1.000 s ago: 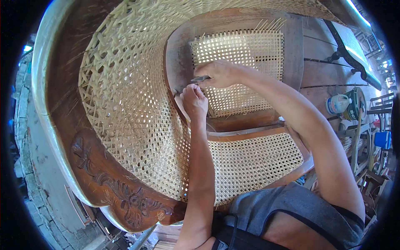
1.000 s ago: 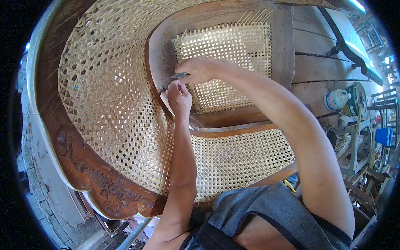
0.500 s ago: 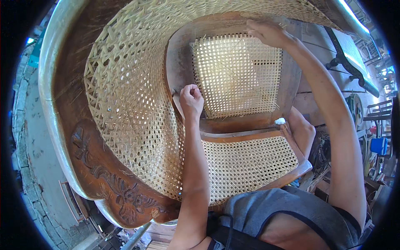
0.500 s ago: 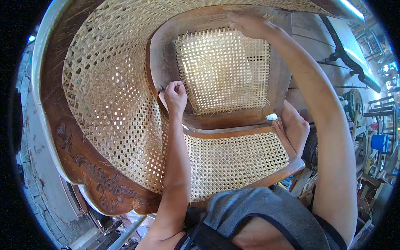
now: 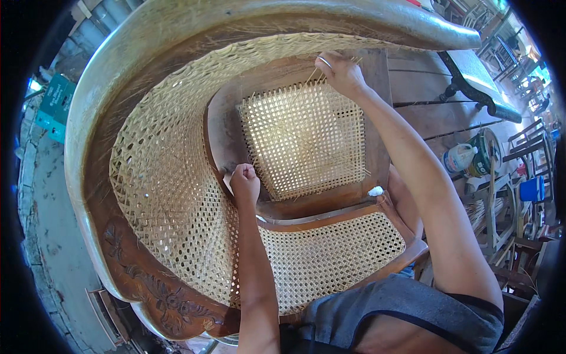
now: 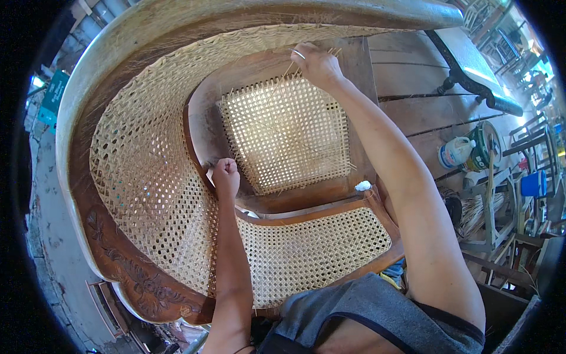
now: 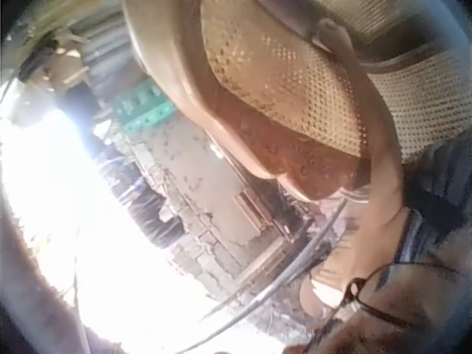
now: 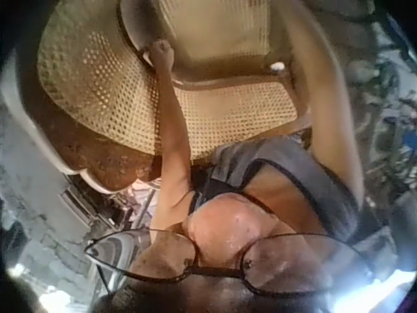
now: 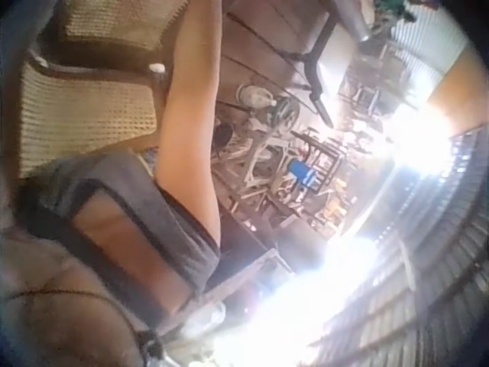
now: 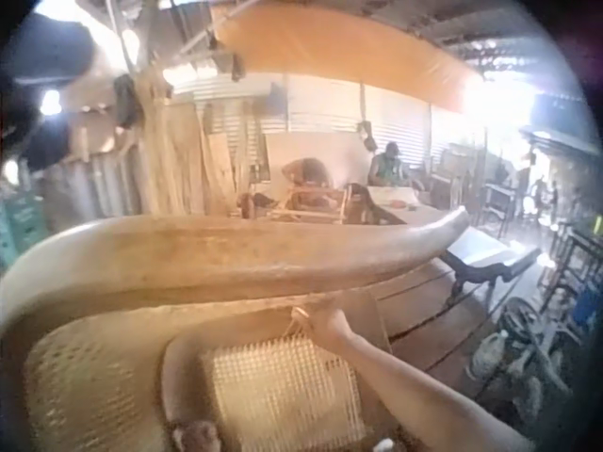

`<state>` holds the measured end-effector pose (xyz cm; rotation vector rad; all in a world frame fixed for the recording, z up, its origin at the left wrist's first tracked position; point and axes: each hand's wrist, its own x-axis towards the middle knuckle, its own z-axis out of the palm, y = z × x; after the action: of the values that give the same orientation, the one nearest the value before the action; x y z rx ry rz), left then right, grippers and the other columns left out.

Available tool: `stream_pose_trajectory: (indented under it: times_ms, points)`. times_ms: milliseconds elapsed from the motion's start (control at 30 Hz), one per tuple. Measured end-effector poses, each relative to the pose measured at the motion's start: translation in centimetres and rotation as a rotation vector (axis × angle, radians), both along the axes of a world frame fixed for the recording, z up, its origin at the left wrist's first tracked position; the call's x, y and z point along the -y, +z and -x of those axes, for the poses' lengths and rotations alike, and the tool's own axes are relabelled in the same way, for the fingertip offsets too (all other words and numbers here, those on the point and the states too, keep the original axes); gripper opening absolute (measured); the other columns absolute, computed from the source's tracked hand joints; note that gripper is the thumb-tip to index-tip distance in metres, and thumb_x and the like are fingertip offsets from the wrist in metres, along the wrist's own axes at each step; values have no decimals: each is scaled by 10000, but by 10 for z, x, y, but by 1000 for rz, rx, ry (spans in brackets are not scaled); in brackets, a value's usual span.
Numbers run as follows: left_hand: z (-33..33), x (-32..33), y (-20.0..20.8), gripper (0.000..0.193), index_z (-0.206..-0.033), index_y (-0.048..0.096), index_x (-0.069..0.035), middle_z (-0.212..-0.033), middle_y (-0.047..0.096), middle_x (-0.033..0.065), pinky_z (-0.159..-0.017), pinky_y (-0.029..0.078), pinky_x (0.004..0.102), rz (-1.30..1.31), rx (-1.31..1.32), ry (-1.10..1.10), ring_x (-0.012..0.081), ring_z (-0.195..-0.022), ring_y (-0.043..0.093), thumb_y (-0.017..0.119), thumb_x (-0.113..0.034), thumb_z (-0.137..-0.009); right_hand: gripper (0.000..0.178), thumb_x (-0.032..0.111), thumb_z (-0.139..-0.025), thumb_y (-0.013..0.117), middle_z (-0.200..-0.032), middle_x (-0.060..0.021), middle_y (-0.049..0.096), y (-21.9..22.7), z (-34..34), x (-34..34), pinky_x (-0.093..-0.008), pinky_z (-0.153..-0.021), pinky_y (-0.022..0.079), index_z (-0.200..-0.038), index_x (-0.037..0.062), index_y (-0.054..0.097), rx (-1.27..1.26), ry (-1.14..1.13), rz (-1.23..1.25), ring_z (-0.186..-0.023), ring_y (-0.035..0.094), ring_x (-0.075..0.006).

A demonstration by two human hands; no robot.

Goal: Weaving or repairing the cane/rattan seat of a wooden chair.

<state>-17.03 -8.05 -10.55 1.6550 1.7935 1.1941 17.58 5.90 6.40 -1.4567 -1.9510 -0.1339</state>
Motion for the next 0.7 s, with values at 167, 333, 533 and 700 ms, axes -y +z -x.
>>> stream_pose_trajectory:
  times_ms: [167,333,533,700]
  points:
    - [-21,-19,48,198,-953,675,-42,-868,655,192,-748,498,470,-251,-367,-17,385,-829,618,662,-87,-760,337,385,-969,545,-1036,-167,679,12,14,23,-429,-754,530,-1105,86,619,-123,-42,139,-904,670,-350]
    - [-152,-50,139,216,-1059,686,-40,-996,681,177,-837,514,394,-435,235,-352,334,-905,643,592,-191,-938,251,257,-961,605,-878,-82,689,41,10,91,-290,-614,494,-1114,62,647,-370,124,127,-693,632,-131]
    - [-95,-3,152,210,-1042,733,-93,-901,697,90,-771,511,279,-247,397,-160,161,-822,651,650,-240,-918,387,368,-946,589,-800,-82,661,47,47,120,-318,-550,490,-1123,25,622,-252,-53,756,-579,597,-130]
    - [-30,-9,86,239,-1058,742,-166,-897,686,116,-684,521,363,-139,192,-44,260,-772,669,615,-317,-923,258,213,-966,459,-855,-158,669,-19,60,116,-376,-627,521,-1093,24,579,224,90,1052,-671,648,-240]
